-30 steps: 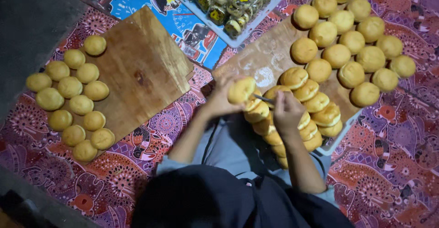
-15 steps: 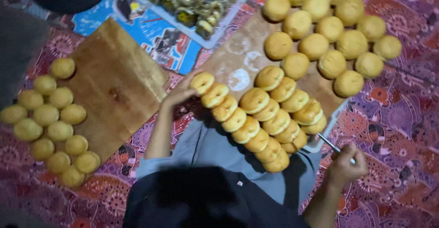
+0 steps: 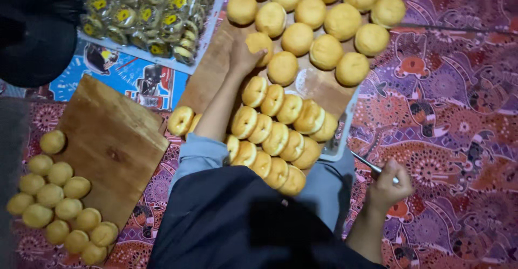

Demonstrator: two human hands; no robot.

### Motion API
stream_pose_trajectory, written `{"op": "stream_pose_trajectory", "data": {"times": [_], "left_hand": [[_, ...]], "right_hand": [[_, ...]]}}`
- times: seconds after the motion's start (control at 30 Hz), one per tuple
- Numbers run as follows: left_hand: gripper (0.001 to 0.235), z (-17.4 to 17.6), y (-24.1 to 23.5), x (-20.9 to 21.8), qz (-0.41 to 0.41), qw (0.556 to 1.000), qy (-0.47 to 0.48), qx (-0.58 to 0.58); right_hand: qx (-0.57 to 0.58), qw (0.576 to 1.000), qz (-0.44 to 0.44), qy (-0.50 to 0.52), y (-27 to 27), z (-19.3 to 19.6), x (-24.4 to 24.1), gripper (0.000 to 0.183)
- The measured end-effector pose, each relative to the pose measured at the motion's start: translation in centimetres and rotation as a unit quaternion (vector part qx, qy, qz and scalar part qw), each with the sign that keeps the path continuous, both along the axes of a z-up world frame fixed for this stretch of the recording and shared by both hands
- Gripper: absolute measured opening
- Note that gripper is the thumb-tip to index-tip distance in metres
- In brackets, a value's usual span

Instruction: The person sits on the floor and repeatedly picks up round buns, cuts them horizontally with a knife, and places the cut buns onto a wooden board. The person continues this process for multiple buns throughout the clip.

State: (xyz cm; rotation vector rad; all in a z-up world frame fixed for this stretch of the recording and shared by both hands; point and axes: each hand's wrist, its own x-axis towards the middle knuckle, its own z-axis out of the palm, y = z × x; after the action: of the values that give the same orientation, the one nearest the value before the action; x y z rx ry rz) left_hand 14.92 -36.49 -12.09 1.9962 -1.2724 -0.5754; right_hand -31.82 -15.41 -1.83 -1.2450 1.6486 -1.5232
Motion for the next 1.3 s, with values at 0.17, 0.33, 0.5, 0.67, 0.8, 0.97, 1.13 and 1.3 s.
{"op": "stream_pose_trajectory", "data": {"times": [0.17, 0.33, 0.5, 0.67, 0.8, 0.97, 1.13, 1.3], "left_hand": [[0.074, 4.4, 6.7, -0.9, 0.028, 0.967, 0.104, -0.233], [0.069, 10.5, 21.8, -5.8, 0.010, 0.738, 0.652, -0.175], [0.063, 13.5, 30.1, -11.9, 0.030, 0.651, 0.736, -0.181], [0.058, 16.1, 33.8, -14.1, 0.024, 0.675, 0.708, -0.207], [0.049, 17.5, 35.6, -14.9, 0.007, 0.763, 0.606, -0.223], [0.041, 17.6, 36.2, -16.4, -0.085, 0.817, 0.551, -0.147], [0.039, 17.3, 37.0, -16.7, -0.047, 0.784, 0.600, -0.151], [0.041, 16.9, 37.6, -16.7, -0.039, 0.770, 0.626, -0.117]], "right_hand": [[0.108, 0.992, 0.042, -0.057, 0.7, 0.8, 0.5, 0.024], [0.119, 0.951, 0.274, -0.086, 3.4, 3.2, 6.5, 0.016], [-0.044, 0.940, 0.337, 0.014, 7.4, 7.1, 11.8, 0.010], [-0.154, 0.932, 0.308, 0.112, 10.0, 9.8, 12.5, 0.007], [-0.191, 0.917, 0.296, 0.187, 11.4, 9.6, 11.8, 0.011], [-0.239, 0.881, 0.332, 0.238, 11.0, 8.1, 12.5, 0.013], [-0.161, 0.898, 0.363, 0.188, 10.7, 8.9, 12.9, 0.014], [-0.177, 0.899, 0.360, 0.175, 11.0, 9.7, 12.9, 0.020]]}}
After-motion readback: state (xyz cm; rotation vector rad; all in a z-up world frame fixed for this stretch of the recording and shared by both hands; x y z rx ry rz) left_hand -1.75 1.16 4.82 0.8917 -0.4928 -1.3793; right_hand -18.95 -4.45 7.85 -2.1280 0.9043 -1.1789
